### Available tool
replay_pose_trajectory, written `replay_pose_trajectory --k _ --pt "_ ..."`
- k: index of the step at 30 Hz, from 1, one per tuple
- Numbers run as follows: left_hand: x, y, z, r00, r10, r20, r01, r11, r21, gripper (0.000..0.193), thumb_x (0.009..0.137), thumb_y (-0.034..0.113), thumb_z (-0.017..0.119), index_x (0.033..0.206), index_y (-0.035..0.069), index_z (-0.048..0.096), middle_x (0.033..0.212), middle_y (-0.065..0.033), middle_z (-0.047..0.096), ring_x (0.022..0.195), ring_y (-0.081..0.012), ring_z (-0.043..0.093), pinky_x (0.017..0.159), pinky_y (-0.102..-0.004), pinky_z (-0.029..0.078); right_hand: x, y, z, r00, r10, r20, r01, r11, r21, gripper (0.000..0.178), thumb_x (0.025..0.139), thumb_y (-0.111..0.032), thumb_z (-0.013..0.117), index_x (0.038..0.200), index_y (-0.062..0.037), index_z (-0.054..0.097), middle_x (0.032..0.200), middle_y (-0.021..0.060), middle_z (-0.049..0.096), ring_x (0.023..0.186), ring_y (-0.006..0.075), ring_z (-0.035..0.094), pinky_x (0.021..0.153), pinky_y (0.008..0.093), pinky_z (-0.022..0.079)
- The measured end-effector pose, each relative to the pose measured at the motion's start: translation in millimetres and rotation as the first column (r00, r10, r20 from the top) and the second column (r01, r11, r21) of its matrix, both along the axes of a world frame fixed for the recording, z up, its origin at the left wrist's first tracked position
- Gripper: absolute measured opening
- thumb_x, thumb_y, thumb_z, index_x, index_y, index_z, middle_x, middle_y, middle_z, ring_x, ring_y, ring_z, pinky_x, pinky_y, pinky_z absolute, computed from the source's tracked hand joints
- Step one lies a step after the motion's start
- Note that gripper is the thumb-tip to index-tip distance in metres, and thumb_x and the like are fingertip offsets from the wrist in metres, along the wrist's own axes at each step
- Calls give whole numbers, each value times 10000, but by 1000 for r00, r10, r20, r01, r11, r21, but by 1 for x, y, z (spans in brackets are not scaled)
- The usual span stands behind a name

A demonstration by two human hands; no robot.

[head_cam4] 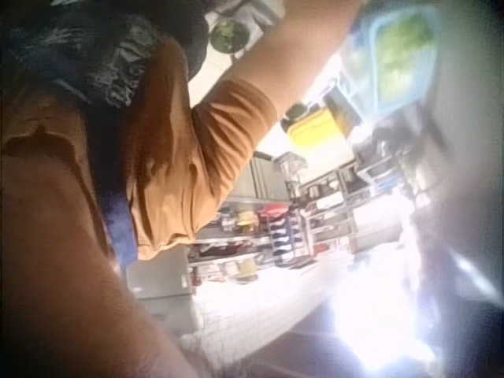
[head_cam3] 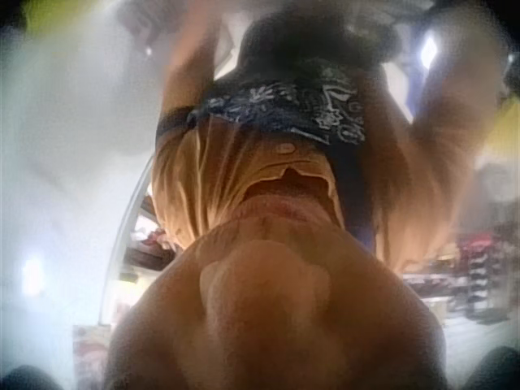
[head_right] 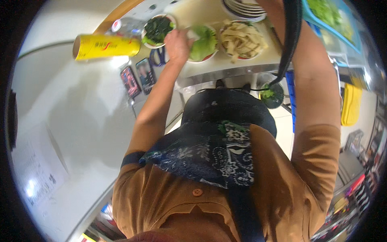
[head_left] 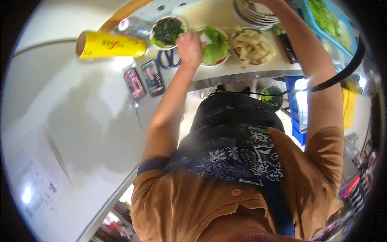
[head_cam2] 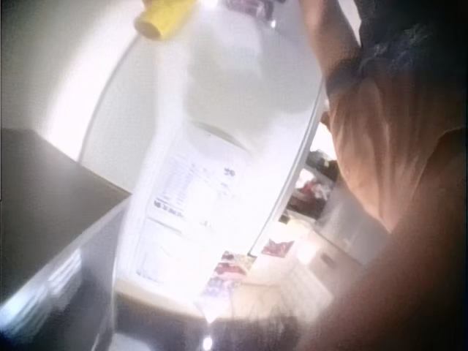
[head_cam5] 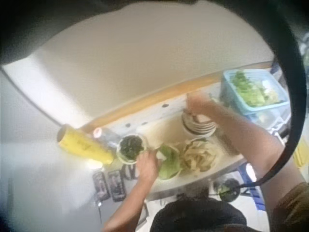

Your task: The person assembles food bowls by placing lettuce leaves, white rectangular slices, and flat pale strips into small bowls. They then add dark green leafy vegetables and arrange the bowls on a tray. The process is repeated for multiple bowls.

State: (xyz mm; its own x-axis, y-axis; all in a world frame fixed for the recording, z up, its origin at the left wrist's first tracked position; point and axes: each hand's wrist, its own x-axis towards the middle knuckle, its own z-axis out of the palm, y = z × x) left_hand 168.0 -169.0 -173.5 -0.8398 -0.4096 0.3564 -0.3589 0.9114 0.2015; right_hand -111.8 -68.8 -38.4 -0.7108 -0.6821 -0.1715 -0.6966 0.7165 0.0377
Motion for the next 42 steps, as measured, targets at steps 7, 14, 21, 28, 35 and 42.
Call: replay_pose_trajectory --k 7,14,21,28,35,42 --pt "0 -4 -8 985 -19 -170 24 999 31 234 647 158 753 860 109 670 821 -75 567 812 -296 546 701 -427 430 6 -6 -12 993 93 -73 -102 985 -139 331 813 -308 618 960 -12 641 929 199 648 855 323 616 742 428 491" --pt "-8 -10 2 1000 9 27 -12 993 120 187 696 188 726 863 112 694 856 -98 607 843 -312 582 726 -423 466 -1 -6 -18 994 93 -60 -101 983 -151 269 795 -252 612 932 -25 656 929 203 653 878 331 621 759 425 490" --pt "-19 -26 12 961 -84 264 17 969 248 164 793 201 634 907 101 696 988 -150 634 903 -343 623 761 -437 507 13 6 9 999 -4 -49 -11 954 -299 214 776 -195 606 905 -38 671 929 206 657 902 340 626 776 422 488" --pt "-28 -41 27 926 -165 340 59 952 299 221 811 257 627 956 98 678 967 -145 644 917 -350 610 771 -442 479 60 29 10 972 110 206 66 715 -696 141 792 -121 553 878 -27 613 887 193 646 860 366 611 755 426 482" --pt "-37 -41 33 899 -148 411 26 957 288 254 820 242 625 1011 85 685 987 -155 657 949 -338 620 802 -419 483 126 14 -94 889 333 313 25 649 -760 333 714 -32 593 1044 -77 600 796 141 616 761 312 604 714 385 485" --pt "-40 -44 32 909 -164 383 36 947 320 260 811 244 625 1005 81 681 955 -157 669 934 -337 625 794 -425 483 142 14 -116 905 230 358 66 756 -652 218 843 -145 489 1006 -95 624 953 159 651 930 347 618 826 419 483"
